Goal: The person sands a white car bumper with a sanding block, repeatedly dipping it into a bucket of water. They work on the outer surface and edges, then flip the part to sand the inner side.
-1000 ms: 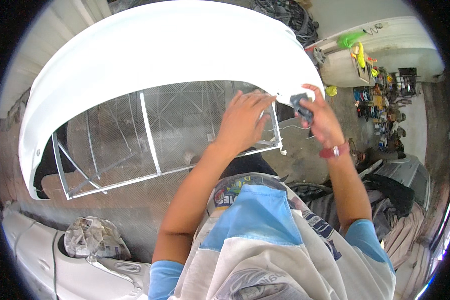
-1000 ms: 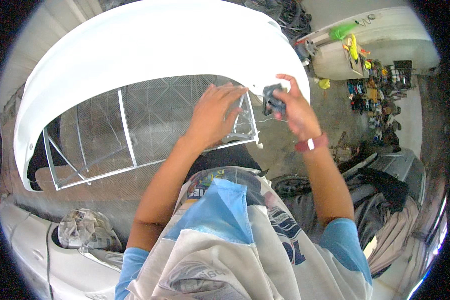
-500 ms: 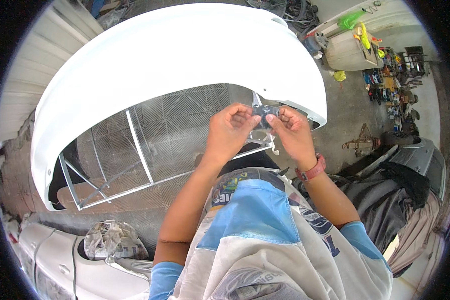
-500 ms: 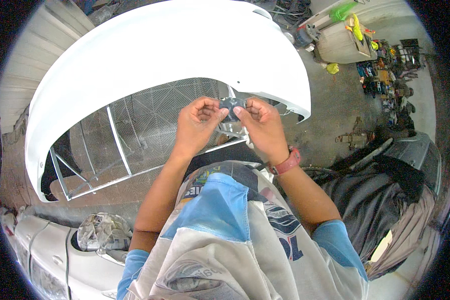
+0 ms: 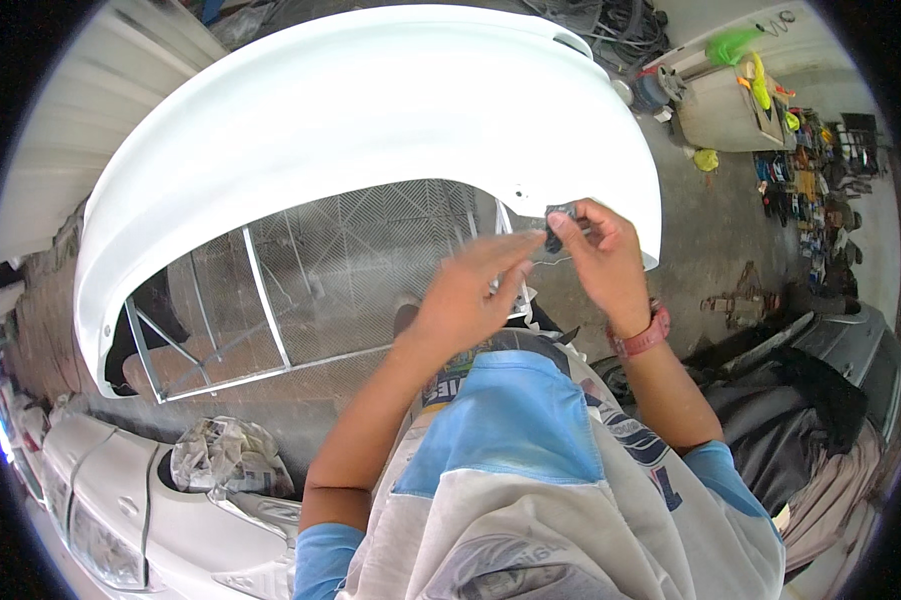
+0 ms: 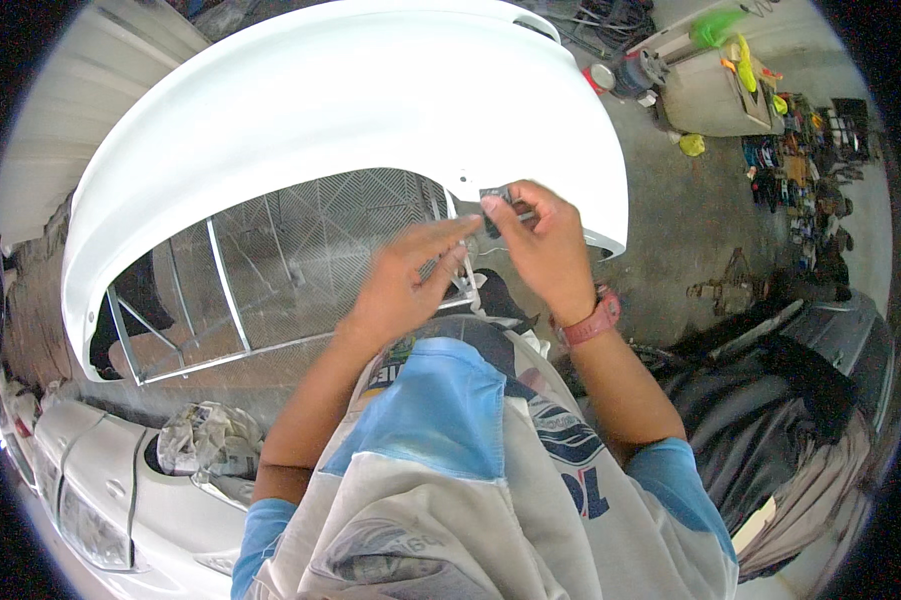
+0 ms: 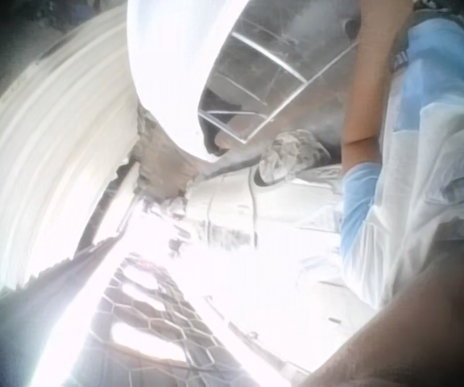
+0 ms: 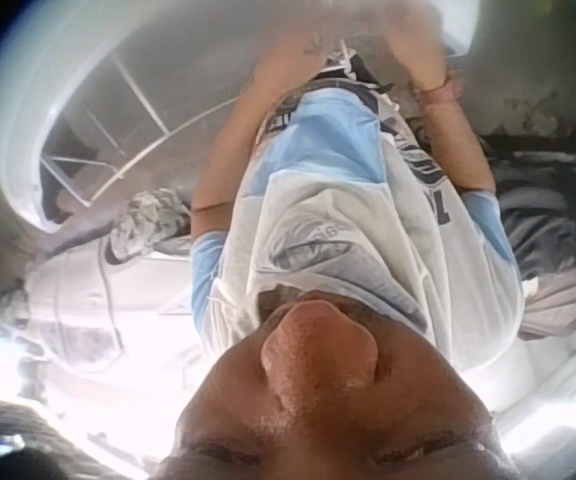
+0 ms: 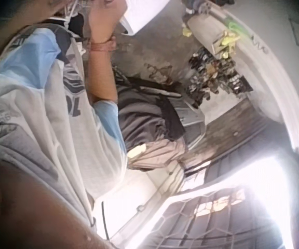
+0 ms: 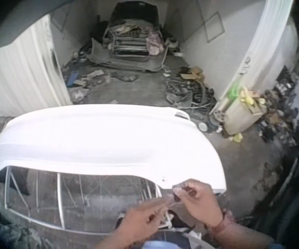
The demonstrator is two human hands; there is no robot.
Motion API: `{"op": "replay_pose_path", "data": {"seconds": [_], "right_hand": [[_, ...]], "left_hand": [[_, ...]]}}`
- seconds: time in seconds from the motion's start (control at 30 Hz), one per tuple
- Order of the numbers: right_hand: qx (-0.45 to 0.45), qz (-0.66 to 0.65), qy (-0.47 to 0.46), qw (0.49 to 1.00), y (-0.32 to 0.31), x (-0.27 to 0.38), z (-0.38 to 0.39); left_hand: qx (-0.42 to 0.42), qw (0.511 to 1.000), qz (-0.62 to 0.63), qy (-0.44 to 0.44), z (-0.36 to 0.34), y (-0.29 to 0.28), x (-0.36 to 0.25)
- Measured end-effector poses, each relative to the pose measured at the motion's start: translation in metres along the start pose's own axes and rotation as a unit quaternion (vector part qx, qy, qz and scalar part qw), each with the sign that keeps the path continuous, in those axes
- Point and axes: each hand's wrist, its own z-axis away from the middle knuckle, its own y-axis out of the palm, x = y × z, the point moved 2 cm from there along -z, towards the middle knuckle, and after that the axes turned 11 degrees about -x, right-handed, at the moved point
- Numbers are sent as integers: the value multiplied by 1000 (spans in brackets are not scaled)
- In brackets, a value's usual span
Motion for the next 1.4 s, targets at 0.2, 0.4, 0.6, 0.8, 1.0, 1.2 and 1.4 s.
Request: {"op": "replay_pose_path", "data": {"seconds": [0.2,0.4,0.6,0.8,1.0,1.2,1.4], "right_hand": [[48,172,-163,970,-1,19,-47],[110,331,-315,883,25,26,-75],[169,430,-341,819,48,30,-90],[182,509,-375,753,55,29,-89],[244,396,-553,691,45,26,-76],[169,535,-427,710,59,33,-82],[137,481,-212,840,34,56,-97]], "left_hand": [[-1,958,-282,45,-16,-11,44],[5,957,-288,36,-11,1,59],[-24,960,-275,51,-8,3,64],[-13,955,-292,50,-6,10,72],[-20,951,-304,57,-8,10,70],[-16,956,-285,68,-4,5,73],[-18,954,-293,63,-4,7,74]]}}
